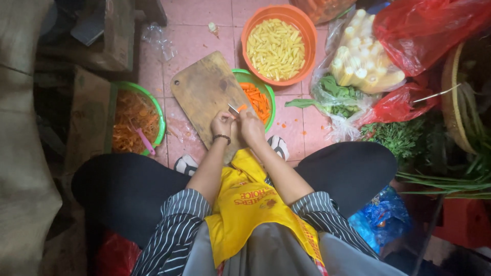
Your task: Cutting carrots into small pieces on a wooden board.
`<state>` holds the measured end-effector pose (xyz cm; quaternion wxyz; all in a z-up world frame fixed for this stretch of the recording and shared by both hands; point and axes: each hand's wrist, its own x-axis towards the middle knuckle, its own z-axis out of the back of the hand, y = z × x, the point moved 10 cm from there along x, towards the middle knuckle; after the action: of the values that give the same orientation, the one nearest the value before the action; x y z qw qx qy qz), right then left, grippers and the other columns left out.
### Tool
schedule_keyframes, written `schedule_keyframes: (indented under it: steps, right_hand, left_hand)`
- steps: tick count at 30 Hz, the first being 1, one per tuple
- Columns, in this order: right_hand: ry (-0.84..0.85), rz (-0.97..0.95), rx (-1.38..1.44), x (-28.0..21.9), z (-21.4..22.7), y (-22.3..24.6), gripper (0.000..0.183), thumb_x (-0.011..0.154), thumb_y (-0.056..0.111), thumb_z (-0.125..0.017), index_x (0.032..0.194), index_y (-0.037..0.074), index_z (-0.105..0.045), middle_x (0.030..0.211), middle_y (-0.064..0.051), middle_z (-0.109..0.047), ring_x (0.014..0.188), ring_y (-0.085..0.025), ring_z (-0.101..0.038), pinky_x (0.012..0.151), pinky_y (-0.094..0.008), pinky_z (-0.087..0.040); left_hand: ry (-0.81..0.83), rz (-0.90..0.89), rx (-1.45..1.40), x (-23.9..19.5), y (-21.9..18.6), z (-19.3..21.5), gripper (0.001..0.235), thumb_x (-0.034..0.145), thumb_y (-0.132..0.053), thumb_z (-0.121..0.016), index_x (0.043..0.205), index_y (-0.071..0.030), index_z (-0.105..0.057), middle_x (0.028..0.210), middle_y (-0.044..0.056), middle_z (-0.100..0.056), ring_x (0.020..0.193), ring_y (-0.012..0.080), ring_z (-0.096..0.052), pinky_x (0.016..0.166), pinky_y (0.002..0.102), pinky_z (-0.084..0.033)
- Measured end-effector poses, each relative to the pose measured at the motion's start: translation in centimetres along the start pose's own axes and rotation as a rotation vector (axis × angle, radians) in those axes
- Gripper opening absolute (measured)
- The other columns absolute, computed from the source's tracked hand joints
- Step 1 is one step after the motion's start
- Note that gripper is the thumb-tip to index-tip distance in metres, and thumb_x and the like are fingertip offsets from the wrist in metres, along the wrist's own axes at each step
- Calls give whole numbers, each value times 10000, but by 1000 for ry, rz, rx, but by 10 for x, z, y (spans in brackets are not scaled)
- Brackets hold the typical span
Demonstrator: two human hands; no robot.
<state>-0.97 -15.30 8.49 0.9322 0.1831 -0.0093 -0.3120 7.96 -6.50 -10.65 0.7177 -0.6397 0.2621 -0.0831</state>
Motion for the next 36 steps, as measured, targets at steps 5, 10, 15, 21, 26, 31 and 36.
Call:
schedule_keyframes:
  steps: [5,10,15,21,26,31,36]
  right_hand:
    - [-20,37,13,-4,16,17,147,935,118,-512,1046,48,-577,969,-225,-696,863,-437,-699,740,-529,-555]
    - [-5,39,-52,0,-11,10,184,944,118,-508,1088,49,-599,961,-221,-700,835,-429,-693,745,-521,-549]
    - [-10,21,-65,3,-29,-3,168,925,153,-533,1025,46,-616,941,-244,-703,850,-442,-697,769,-528,-551]
    - [154,-116,201,10,-66,-68,289,945,222,-559,1094,-26,-564,908,-344,-689,874,-509,-681,789,-590,-534]
    - [130,-182,109,0,-51,-61,254,963,199,-553,1107,-10,-563,893,-315,-705,832,-490,-704,747,-595,-553]
    - [128,-176,52,-7,-49,-42,229,928,142,-540,1092,-16,-566,909,-291,-711,840,-469,-715,748,-564,-567]
    - [-75,70,45,-9,-9,1,150,908,137,-552,956,14,-623,999,-275,-718,1004,-442,-692,887,-517,-535]
  left_hand:
    - [-30,-48,-22,-6,-3,5,181,820,36,-778,879,-43,-627,844,38,-693,788,115,-695,733,261,-570]
    - [-17,-30,-31,3,8,-3,162,820,39,-762,871,-49,-636,829,33,-715,777,112,-709,728,259,-573]
    - [-96,-253,280,-26,-87,8,127,796,-8,-769,797,-70,-658,797,88,-673,681,182,-682,654,284,-565]
    - [141,256,119,-31,17,-18,232,919,-191,-645,792,0,-608,832,260,-602,745,360,-607,755,485,-547]
    - [-159,-15,993,-40,-119,35,835,615,-452,-922,1296,-123,-568,1436,203,-469,1379,394,-354,1105,617,-294]
    - [-149,227,1017,-34,-94,42,1283,517,-600,-957,1545,-169,-321,1618,211,-269,1573,398,-54,1205,724,-13]
    - [-161,247,1012,-33,-95,43,1338,504,-608,-955,1566,-207,-246,1694,160,-62,1567,402,4,1196,735,-30]
